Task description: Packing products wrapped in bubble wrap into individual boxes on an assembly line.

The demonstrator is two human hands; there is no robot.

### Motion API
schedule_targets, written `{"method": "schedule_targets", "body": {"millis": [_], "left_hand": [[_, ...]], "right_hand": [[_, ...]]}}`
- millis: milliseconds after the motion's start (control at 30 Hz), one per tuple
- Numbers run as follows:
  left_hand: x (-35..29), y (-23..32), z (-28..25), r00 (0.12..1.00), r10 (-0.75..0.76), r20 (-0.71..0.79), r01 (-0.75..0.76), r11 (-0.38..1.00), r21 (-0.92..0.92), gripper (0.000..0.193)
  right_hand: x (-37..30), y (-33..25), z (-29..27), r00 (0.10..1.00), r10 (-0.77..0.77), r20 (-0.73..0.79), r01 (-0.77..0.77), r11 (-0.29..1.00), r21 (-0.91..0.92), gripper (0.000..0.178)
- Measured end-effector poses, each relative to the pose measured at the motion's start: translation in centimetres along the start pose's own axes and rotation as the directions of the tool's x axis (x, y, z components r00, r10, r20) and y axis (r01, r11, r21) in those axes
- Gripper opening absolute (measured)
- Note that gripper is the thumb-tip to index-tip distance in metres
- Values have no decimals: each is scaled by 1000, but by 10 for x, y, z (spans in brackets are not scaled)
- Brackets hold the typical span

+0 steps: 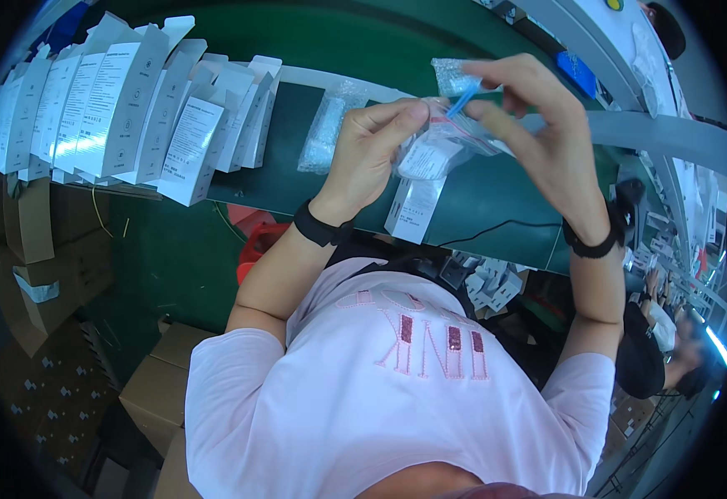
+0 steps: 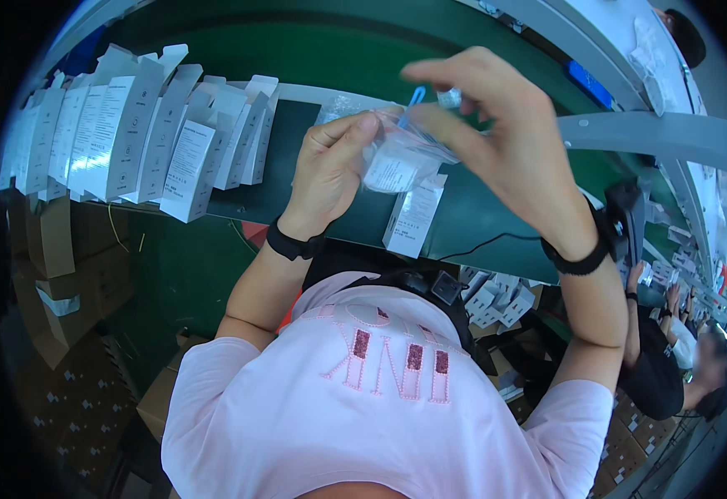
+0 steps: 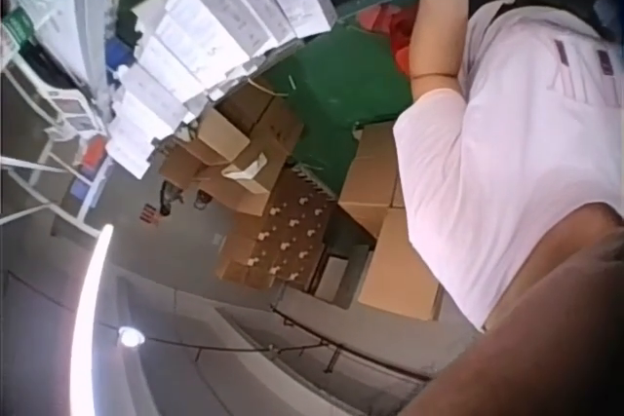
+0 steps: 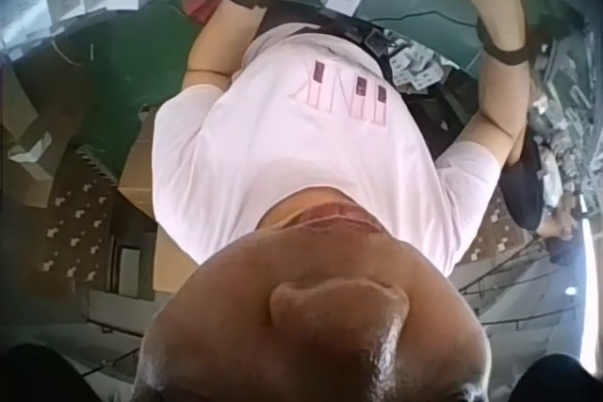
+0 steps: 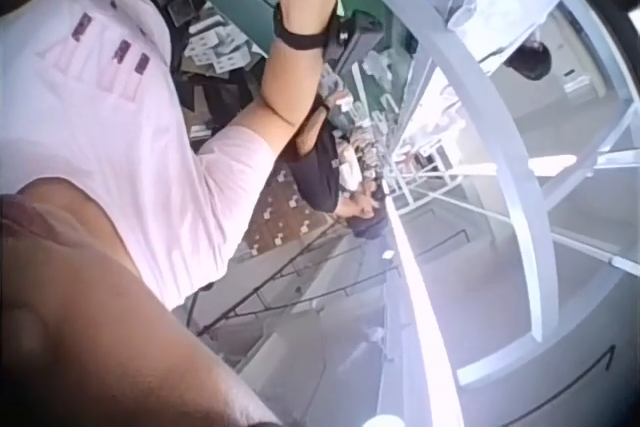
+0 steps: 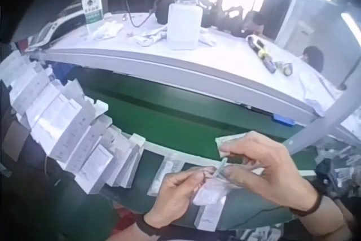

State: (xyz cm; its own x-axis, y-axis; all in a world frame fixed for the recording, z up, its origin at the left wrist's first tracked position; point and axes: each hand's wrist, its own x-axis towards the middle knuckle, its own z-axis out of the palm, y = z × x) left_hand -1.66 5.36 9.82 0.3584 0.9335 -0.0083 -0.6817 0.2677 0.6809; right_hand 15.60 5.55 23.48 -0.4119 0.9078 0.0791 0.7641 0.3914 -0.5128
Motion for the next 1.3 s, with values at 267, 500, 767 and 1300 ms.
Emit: {"method": "schedule_targets", "body": {"millis": [267, 500, 767, 1300], "left_hand": [[6, -2, 12, 998, 32, 63, -33, 999, 15, 25], [7, -1, 19, 999, 31, -25, -29, 995, 91, 25], [5, -3, 35, 998, 48, -50, -39, 986, 160, 30], [3, -3, 38, 985, 168, 49, -175, 927, 331, 23]], "right_hand": [[-10, 0, 8, 987, 145, -68, -127, 966, 223, 22], [-13, 13, 3, 997, 40, -61, -32, 991, 133, 21], [-19, 3, 38, 953, 223, -204, -157, 943, 293, 17], [-29, 1, 13, 994, -70, -90, 49, 974, -221, 18]]}}
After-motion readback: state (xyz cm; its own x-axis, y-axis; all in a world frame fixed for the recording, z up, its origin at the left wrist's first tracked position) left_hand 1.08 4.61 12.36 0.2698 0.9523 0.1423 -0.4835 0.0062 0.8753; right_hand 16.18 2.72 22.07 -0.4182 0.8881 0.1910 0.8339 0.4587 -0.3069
